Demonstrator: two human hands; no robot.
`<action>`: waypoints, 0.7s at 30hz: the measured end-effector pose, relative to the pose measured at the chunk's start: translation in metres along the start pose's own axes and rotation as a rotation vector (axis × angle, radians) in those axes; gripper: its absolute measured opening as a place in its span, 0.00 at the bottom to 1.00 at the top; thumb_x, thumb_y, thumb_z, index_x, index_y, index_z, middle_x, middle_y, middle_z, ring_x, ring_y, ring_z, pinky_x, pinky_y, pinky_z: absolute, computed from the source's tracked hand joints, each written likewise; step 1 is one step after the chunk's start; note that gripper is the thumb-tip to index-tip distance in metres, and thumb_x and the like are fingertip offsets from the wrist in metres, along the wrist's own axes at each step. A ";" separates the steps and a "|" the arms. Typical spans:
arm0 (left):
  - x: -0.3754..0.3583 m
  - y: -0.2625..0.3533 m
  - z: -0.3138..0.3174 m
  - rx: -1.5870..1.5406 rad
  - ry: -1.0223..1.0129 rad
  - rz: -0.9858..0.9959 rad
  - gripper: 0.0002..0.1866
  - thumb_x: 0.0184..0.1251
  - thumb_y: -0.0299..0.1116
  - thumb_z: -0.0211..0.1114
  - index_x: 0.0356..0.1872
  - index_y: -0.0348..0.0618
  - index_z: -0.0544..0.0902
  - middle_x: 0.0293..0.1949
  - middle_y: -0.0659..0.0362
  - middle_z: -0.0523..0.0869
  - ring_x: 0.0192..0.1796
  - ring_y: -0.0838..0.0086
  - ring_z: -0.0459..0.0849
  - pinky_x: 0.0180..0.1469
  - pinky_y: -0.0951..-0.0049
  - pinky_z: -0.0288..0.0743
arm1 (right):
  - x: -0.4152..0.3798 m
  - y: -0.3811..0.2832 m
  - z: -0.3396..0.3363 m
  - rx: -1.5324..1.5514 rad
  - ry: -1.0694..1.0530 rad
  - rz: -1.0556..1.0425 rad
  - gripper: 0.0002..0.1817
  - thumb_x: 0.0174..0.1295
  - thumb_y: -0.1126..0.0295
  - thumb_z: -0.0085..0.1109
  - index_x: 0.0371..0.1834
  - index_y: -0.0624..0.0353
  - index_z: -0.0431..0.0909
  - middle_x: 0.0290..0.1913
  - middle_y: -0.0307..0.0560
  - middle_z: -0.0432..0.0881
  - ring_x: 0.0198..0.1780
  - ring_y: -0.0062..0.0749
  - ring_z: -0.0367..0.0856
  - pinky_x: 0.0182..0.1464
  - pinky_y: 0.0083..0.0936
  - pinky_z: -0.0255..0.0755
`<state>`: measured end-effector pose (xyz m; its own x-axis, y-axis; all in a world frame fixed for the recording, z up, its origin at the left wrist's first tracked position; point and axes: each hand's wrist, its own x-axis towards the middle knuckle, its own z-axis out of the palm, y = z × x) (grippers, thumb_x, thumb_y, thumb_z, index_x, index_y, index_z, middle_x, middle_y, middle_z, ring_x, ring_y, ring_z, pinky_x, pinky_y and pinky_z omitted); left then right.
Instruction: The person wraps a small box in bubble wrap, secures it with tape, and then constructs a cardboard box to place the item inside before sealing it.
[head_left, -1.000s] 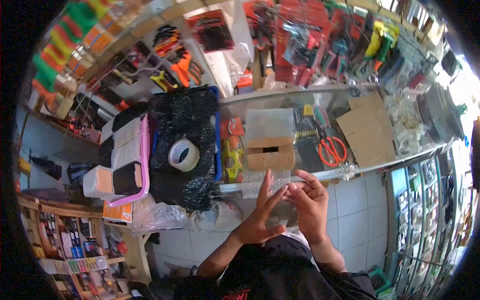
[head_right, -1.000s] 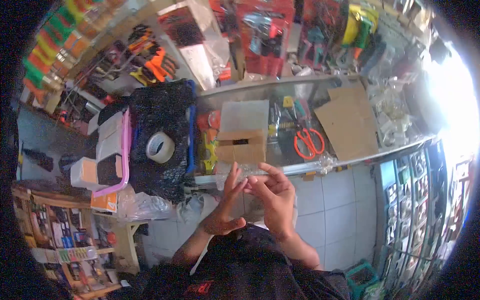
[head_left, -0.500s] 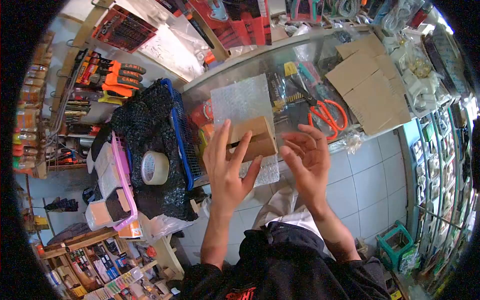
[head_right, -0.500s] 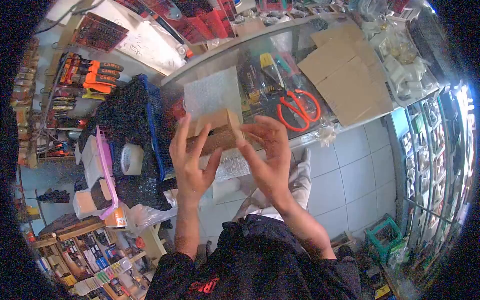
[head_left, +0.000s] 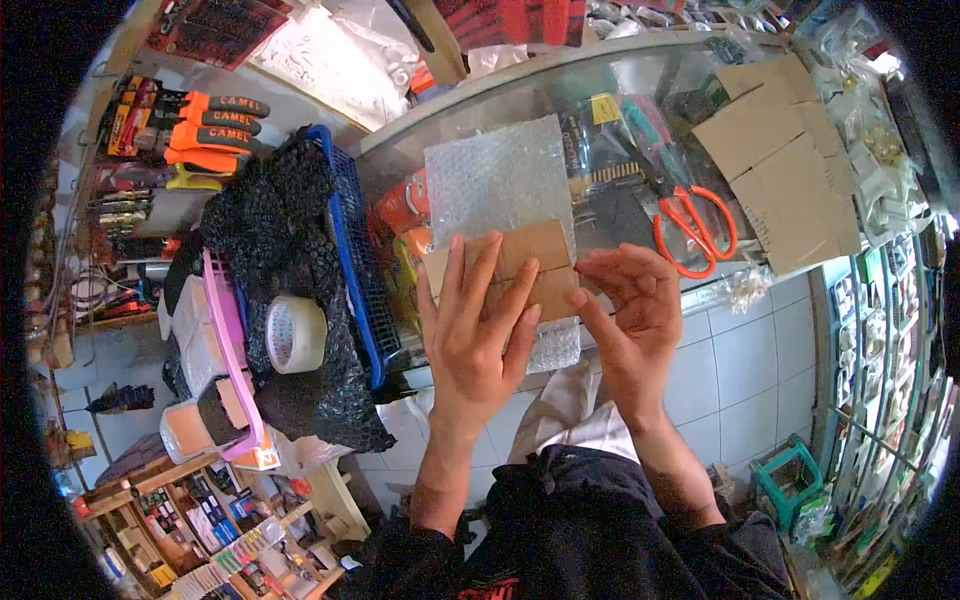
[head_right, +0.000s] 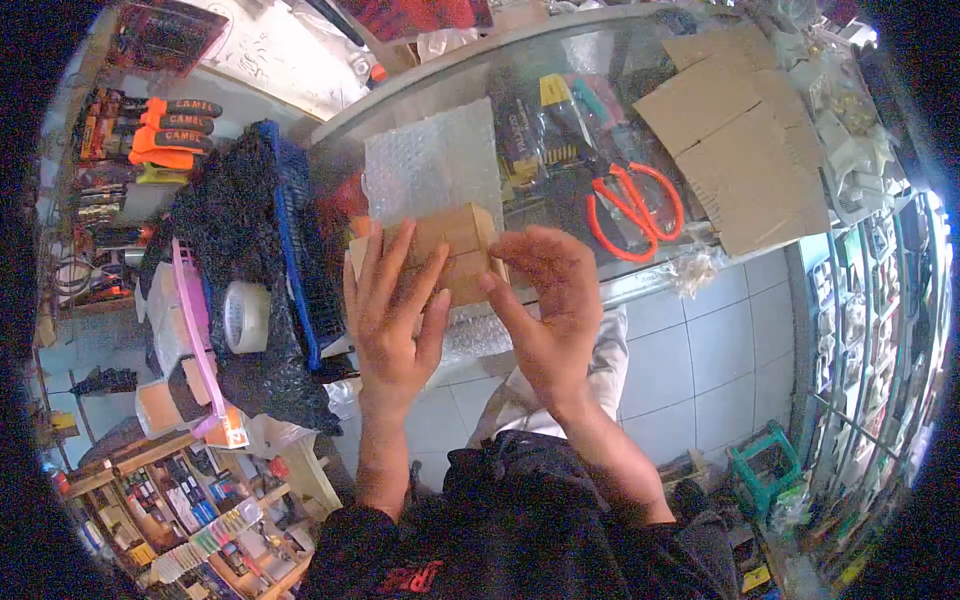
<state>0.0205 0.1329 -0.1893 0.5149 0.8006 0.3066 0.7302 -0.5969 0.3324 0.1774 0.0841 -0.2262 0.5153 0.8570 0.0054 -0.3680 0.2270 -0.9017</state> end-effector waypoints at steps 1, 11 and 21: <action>0.001 0.000 0.000 0.014 -0.010 0.007 0.23 0.72 0.37 0.69 0.67 0.58 0.85 0.77 0.53 0.73 0.81 0.44 0.65 0.77 0.31 0.50 | -0.001 0.000 0.000 -0.011 -0.008 -0.016 0.32 0.60 0.88 0.71 0.67 0.63 0.68 0.60 0.52 0.80 0.61 0.36 0.84 0.65 0.32 0.80; 0.004 0.004 -0.004 0.063 -0.090 0.022 0.24 0.73 0.44 0.67 0.69 0.62 0.83 0.80 0.53 0.68 0.82 0.42 0.61 0.77 0.28 0.47 | -0.005 -0.006 0.009 -0.247 -0.001 -0.122 0.33 0.64 0.89 0.66 0.70 0.67 0.63 0.69 0.59 0.74 0.62 0.42 0.86 0.62 0.28 0.83; 0.002 0.002 0.002 0.108 -0.088 0.036 0.25 0.72 0.51 0.67 0.70 0.71 0.83 0.80 0.56 0.69 0.82 0.43 0.60 0.77 0.28 0.47 | 0.001 -0.012 0.006 -0.284 -0.022 -0.046 0.31 0.62 0.86 0.70 0.68 0.67 0.68 0.69 0.56 0.76 0.61 0.43 0.87 0.63 0.32 0.83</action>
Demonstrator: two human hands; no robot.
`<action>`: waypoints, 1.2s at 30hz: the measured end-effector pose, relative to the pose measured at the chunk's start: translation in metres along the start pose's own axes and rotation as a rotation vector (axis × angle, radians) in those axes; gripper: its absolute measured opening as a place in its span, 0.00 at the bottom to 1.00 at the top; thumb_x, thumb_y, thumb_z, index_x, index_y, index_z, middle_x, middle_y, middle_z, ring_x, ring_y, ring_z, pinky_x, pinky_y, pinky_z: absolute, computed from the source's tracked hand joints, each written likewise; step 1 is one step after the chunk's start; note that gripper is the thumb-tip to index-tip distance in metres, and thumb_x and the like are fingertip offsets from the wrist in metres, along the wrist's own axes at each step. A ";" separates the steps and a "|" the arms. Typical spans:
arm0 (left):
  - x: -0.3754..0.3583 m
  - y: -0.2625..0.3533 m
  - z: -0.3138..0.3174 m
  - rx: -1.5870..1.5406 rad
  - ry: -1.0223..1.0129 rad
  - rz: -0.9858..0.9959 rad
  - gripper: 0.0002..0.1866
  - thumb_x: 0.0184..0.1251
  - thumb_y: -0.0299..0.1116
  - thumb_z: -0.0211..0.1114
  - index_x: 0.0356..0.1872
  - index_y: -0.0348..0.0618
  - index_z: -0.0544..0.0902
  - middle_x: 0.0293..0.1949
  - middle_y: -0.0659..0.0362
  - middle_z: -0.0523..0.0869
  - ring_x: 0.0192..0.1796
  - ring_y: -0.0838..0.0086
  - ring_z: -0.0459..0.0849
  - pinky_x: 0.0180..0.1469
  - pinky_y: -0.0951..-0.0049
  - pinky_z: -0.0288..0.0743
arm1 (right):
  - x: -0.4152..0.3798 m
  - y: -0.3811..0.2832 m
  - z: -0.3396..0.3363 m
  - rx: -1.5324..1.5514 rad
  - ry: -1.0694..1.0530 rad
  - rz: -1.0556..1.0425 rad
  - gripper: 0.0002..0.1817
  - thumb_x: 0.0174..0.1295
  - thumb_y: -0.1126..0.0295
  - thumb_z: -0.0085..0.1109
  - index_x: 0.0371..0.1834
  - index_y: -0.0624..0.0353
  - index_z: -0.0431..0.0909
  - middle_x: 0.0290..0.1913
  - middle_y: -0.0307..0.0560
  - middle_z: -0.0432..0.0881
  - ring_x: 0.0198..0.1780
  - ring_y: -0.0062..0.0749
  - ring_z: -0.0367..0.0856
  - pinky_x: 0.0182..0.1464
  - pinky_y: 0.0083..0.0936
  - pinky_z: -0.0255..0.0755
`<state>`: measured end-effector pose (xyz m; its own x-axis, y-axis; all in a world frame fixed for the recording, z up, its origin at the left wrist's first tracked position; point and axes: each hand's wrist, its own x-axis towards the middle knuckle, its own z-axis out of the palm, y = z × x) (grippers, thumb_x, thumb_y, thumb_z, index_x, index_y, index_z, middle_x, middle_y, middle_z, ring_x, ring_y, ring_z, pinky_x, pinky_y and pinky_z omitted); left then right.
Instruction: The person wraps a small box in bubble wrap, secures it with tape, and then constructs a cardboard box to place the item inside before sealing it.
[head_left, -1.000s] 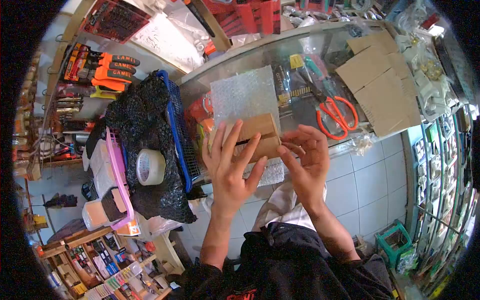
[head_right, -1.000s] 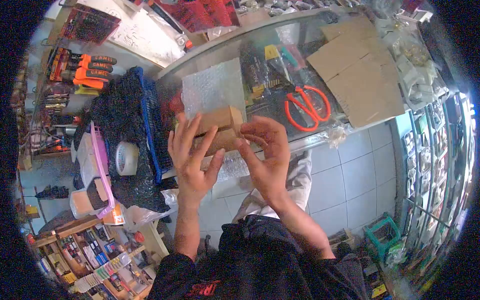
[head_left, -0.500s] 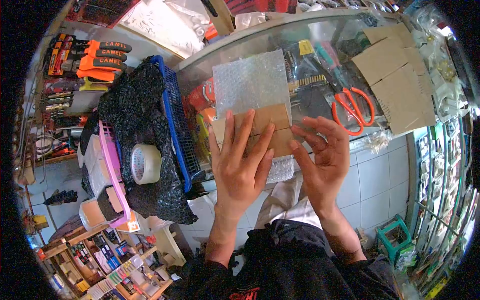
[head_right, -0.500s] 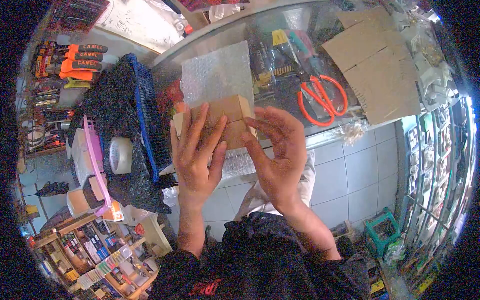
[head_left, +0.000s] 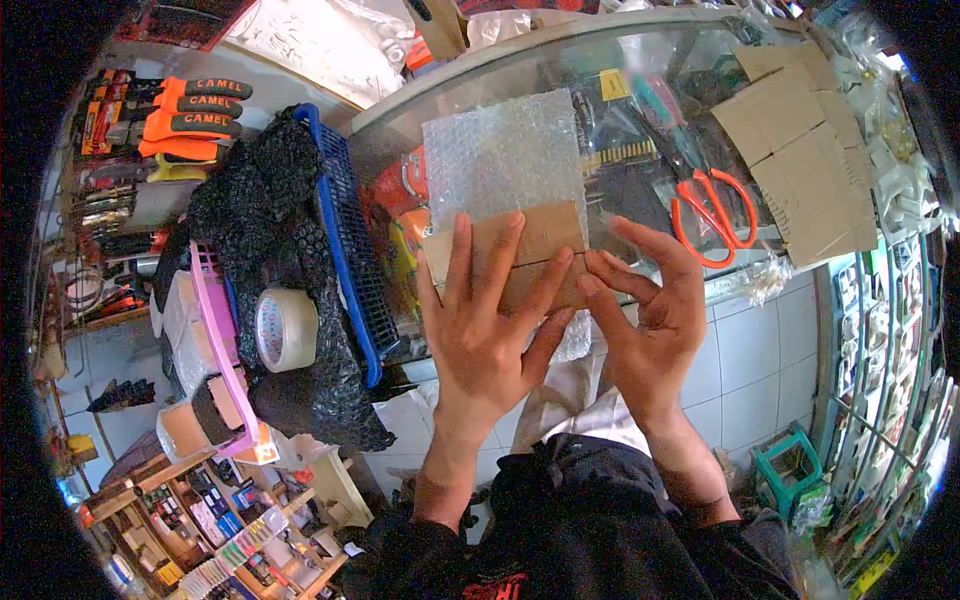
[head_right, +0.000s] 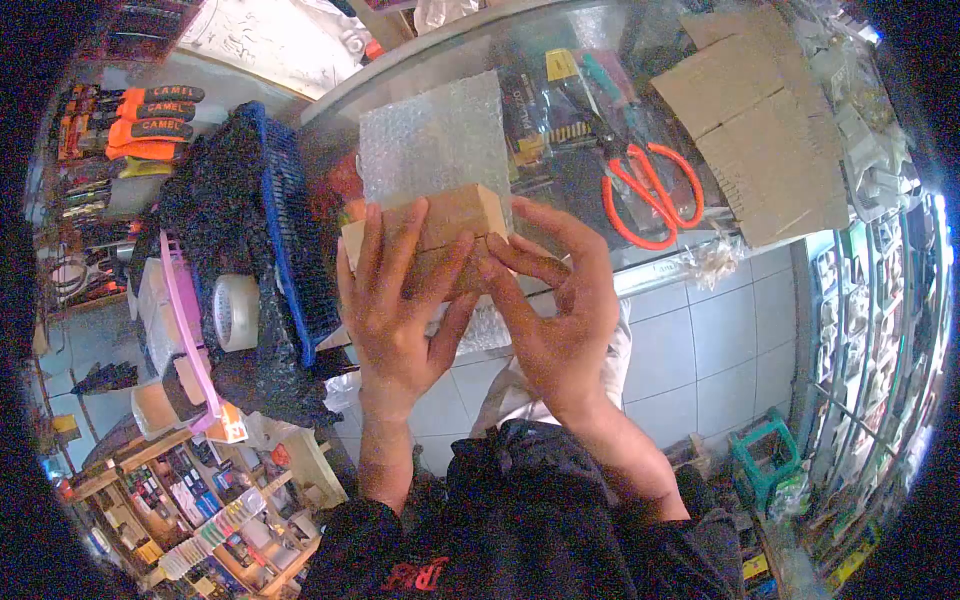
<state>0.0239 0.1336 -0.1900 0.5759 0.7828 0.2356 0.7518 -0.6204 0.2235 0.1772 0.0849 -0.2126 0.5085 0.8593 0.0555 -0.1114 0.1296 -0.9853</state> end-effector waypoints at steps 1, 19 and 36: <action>0.000 -0.001 0.000 -0.003 0.001 0.000 0.25 0.71 0.52 0.67 0.70 0.71 0.83 0.80 0.57 0.70 0.82 0.43 0.61 0.77 0.29 0.47 | 0.000 0.002 -0.001 0.052 0.006 0.007 0.32 0.62 0.85 0.71 0.68 0.66 0.68 0.68 0.55 0.77 0.61 0.44 0.87 0.63 0.33 0.83; 0.000 -0.001 0.000 0.077 0.008 0.015 0.26 0.75 0.56 0.63 0.71 0.69 0.82 0.78 0.60 0.73 0.80 0.45 0.65 0.79 0.36 0.52 | 0.021 -0.012 -0.032 0.334 -0.191 0.361 0.25 0.76 0.65 0.55 0.72 0.65 0.68 0.59 0.62 0.85 0.65 0.43 0.82 0.73 0.40 0.66; 0.003 0.000 -0.003 0.151 -0.078 0.038 0.25 0.78 0.56 0.56 0.74 0.78 0.78 0.79 0.55 0.68 0.80 0.39 0.61 0.77 0.31 0.51 | 0.020 0.001 -0.031 0.390 -0.175 0.351 0.18 0.78 0.69 0.57 0.66 0.64 0.74 0.57 0.54 0.88 0.62 0.31 0.82 0.68 0.31 0.71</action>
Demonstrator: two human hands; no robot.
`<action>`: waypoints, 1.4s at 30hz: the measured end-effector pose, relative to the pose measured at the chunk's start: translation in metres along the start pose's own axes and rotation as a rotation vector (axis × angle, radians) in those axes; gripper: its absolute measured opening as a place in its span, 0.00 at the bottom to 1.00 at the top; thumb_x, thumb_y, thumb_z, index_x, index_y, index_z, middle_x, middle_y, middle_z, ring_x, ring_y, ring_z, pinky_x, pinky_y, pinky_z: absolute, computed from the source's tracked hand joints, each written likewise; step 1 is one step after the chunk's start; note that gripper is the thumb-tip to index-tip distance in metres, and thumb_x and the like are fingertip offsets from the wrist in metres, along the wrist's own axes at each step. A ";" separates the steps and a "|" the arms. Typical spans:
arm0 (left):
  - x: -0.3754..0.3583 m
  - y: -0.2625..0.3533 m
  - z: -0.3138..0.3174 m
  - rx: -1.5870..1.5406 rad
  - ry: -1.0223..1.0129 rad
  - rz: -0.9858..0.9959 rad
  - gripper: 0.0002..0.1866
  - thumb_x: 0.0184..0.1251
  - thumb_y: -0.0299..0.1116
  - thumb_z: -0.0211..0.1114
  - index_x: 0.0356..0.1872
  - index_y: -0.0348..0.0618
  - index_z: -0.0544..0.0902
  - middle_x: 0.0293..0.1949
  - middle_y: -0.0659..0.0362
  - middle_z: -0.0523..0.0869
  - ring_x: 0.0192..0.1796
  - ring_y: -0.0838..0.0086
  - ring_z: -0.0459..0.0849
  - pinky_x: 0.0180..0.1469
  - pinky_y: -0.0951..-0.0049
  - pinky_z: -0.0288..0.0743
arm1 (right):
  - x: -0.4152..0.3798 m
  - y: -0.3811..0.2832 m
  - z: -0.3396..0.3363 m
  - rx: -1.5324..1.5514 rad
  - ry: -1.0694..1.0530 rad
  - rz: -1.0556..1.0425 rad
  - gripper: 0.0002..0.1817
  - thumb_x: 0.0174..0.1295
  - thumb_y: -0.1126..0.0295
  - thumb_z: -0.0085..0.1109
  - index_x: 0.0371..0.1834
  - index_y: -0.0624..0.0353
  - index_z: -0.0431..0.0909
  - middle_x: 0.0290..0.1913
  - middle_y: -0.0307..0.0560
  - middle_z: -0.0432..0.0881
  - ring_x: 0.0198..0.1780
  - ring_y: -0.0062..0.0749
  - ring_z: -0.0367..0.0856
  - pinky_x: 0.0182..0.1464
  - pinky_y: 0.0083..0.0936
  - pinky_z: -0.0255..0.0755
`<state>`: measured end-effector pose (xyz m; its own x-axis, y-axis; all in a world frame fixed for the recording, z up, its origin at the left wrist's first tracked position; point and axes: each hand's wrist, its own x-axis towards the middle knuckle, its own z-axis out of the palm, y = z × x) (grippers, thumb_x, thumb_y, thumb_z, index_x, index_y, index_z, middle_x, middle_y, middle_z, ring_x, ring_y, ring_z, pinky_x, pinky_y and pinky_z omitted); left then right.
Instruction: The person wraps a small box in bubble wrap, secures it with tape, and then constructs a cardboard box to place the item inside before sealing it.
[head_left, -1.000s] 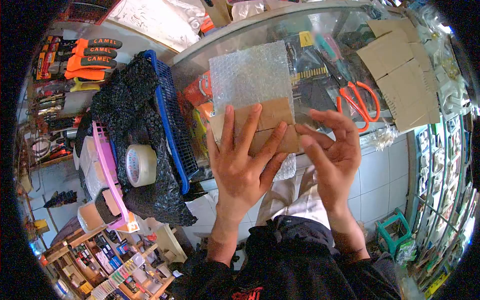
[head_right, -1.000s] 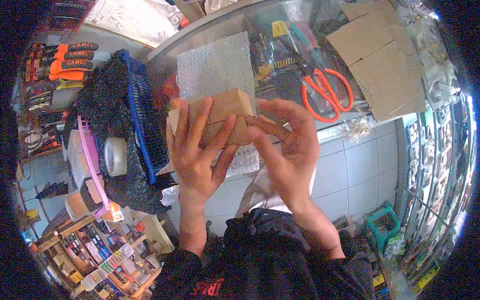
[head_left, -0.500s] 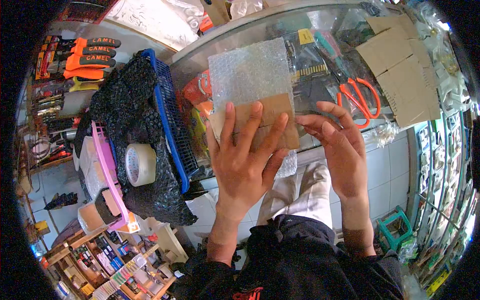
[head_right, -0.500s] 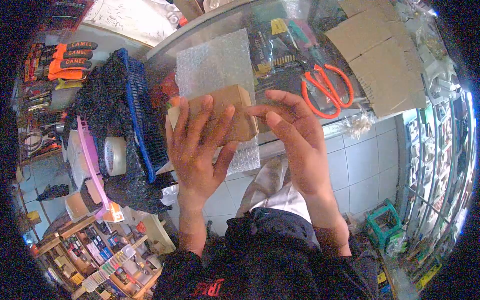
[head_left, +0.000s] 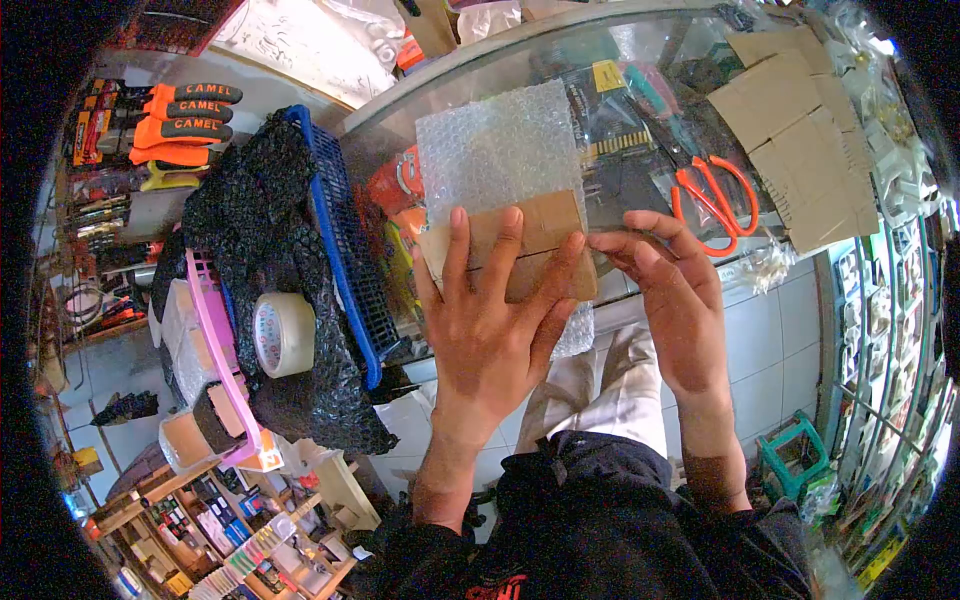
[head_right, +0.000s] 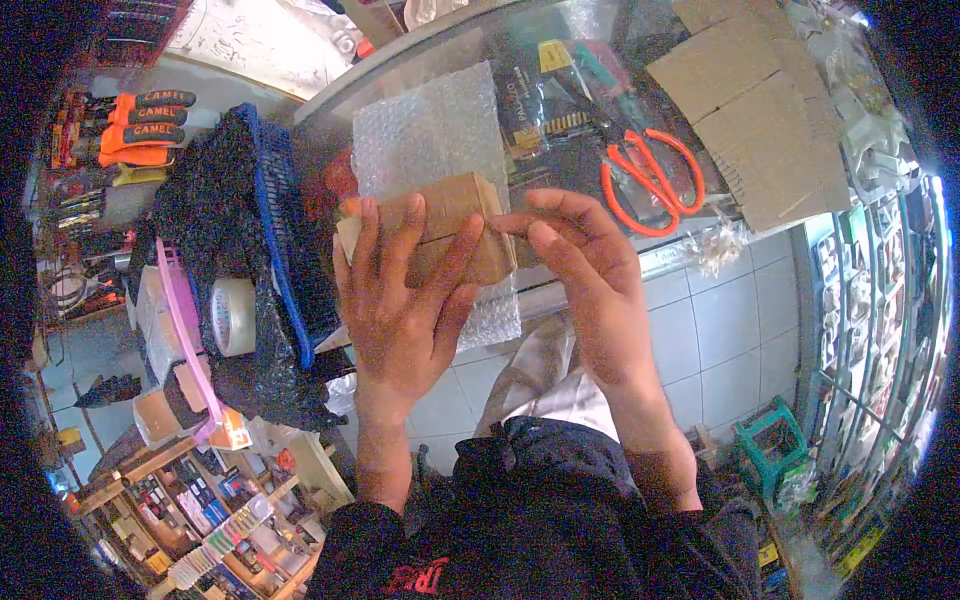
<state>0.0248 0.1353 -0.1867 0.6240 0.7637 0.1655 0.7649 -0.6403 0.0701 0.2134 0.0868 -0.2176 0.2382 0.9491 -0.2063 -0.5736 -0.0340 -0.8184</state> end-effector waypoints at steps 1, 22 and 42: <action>0.000 0.000 0.000 -0.004 0.003 0.001 0.25 0.78 0.56 0.56 0.74 0.78 0.78 0.79 0.55 0.69 0.81 0.39 0.61 0.77 0.30 0.50 | 0.000 0.001 0.000 0.016 0.016 0.015 0.18 0.77 0.70 0.58 0.66 0.64 0.74 0.57 0.53 0.89 0.61 0.30 0.83 0.67 0.30 0.72; 0.000 0.002 0.000 -0.066 0.007 -0.016 0.26 0.74 0.53 0.65 0.73 0.78 0.79 0.78 0.56 0.70 0.82 0.42 0.58 0.79 0.27 0.42 | 0.011 0.010 0.027 -0.144 0.307 -0.093 0.25 0.66 0.83 0.69 0.59 0.61 0.64 0.40 0.49 0.90 0.41 0.23 0.88 0.43 0.17 0.80; -0.003 0.007 -0.001 -0.047 0.064 0.021 0.25 0.76 0.46 0.64 0.73 0.72 0.79 0.77 0.52 0.71 0.78 0.38 0.63 0.75 0.22 0.48 | 0.016 0.033 0.009 -0.365 0.169 -0.227 0.34 0.66 0.80 0.68 0.70 0.59 0.59 0.40 0.43 0.79 0.35 0.25 0.80 0.35 0.26 0.77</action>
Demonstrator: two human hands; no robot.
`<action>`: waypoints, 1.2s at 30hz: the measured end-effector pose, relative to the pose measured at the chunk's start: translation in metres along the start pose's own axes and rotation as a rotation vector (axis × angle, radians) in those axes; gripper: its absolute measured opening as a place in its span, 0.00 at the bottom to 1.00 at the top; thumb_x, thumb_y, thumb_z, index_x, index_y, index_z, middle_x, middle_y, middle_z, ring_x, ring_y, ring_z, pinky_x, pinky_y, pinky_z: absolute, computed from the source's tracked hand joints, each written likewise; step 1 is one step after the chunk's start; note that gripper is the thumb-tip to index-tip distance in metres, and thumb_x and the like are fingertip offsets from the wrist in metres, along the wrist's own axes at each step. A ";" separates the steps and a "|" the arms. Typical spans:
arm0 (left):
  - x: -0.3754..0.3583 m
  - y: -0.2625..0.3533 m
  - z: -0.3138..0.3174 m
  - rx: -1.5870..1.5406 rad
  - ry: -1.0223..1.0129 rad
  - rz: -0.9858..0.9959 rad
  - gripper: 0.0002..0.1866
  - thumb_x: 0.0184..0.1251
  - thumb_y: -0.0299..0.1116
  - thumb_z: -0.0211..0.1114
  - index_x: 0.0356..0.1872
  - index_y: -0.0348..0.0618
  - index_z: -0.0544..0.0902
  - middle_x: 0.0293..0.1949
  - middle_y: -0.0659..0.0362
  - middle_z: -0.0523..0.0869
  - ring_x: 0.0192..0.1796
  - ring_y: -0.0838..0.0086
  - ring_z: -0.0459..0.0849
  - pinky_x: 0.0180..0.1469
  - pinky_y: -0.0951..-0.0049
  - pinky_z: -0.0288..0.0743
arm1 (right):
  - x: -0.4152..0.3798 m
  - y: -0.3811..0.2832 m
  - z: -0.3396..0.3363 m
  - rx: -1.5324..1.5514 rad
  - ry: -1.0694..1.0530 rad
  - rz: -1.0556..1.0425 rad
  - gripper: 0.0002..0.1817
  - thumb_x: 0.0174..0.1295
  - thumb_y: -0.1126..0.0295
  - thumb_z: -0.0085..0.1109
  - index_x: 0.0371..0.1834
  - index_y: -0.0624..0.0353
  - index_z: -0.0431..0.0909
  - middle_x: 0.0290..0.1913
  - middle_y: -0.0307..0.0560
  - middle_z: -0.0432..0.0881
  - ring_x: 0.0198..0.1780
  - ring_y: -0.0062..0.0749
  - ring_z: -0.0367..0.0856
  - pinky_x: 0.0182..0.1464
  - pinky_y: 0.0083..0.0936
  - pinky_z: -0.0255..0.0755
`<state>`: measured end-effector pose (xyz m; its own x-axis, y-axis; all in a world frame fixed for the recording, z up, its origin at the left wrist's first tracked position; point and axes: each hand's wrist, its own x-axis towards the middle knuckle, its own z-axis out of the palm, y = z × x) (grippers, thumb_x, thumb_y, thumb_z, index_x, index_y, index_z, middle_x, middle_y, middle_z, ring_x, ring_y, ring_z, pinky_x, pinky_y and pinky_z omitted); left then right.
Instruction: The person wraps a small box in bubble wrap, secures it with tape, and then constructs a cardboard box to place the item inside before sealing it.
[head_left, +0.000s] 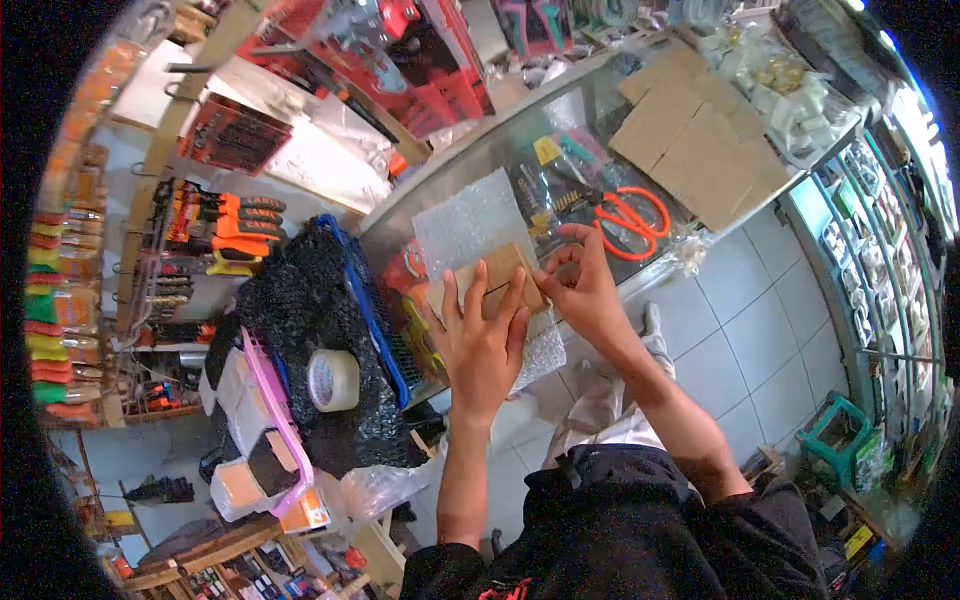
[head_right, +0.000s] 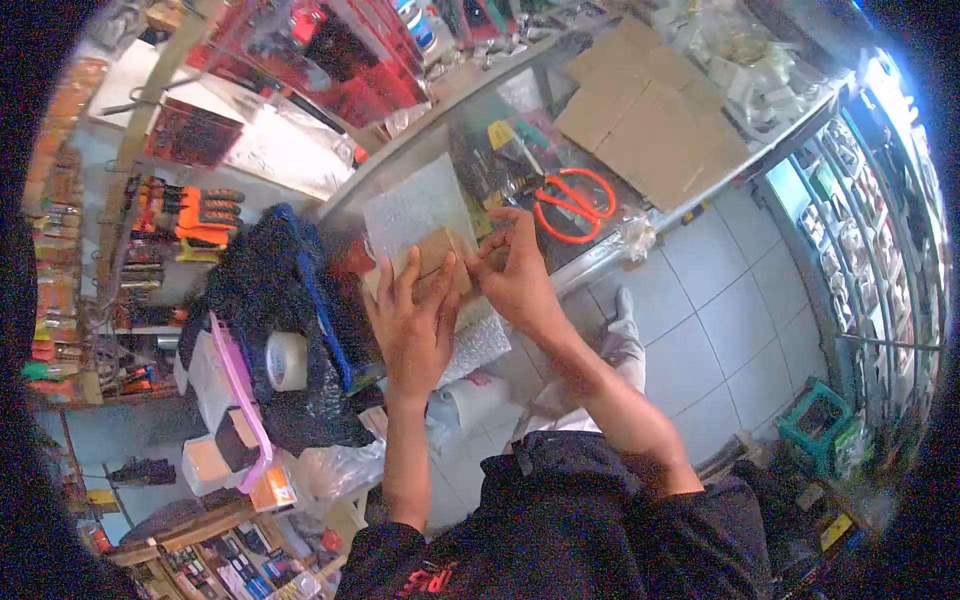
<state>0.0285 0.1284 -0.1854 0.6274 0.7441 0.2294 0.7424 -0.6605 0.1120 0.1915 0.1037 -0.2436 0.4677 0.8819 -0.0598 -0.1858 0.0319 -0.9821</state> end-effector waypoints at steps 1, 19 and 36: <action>-0.001 -0.001 -0.001 -0.009 0.002 0.006 0.25 0.76 0.46 0.64 0.73 0.71 0.79 0.77 0.52 0.71 0.78 0.38 0.63 0.75 0.22 0.48 | 0.001 -0.007 -0.003 -0.084 -0.014 -0.061 0.34 0.66 0.79 0.68 0.70 0.59 0.59 0.39 0.43 0.79 0.35 0.26 0.81 0.35 0.28 0.77; -0.006 -0.013 0.023 -0.120 0.208 -0.006 0.26 0.70 0.48 0.67 0.66 0.52 0.81 0.74 0.52 0.75 0.79 0.41 0.64 0.72 0.22 0.52 | 0.025 -0.054 0.000 -0.755 -0.478 -0.609 0.16 0.73 0.70 0.55 0.55 0.59 0.60 0.33 0.66 0.80 0.39 0.72 0.82 0.38 0.59 0.72; -0.005 -0.009 0.022 -0.183 0.271 -0.028 0.35 0.68 0.47 0.70 0.75 0.55 0.71 0.73 0.54 0.78 0.78 0.41 0.67 0.73 0.23 0.53 | 0.051 -0.030 -0.013 -0.588 -0.572 -0.455 0.12 0.74 0.72 0.57 0.47 0.56 0.61 0.32 0.44 0.73 0.36 0.31 0.77 0.38 0.30 0.70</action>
<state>0.0234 0.1327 -0.2087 0.5035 0.7251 0.4698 0.6887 -0.6652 0.2885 0.2318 0.1415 -0.2198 -0.1374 0.9453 0.2959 0.4504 0.3256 -0.8313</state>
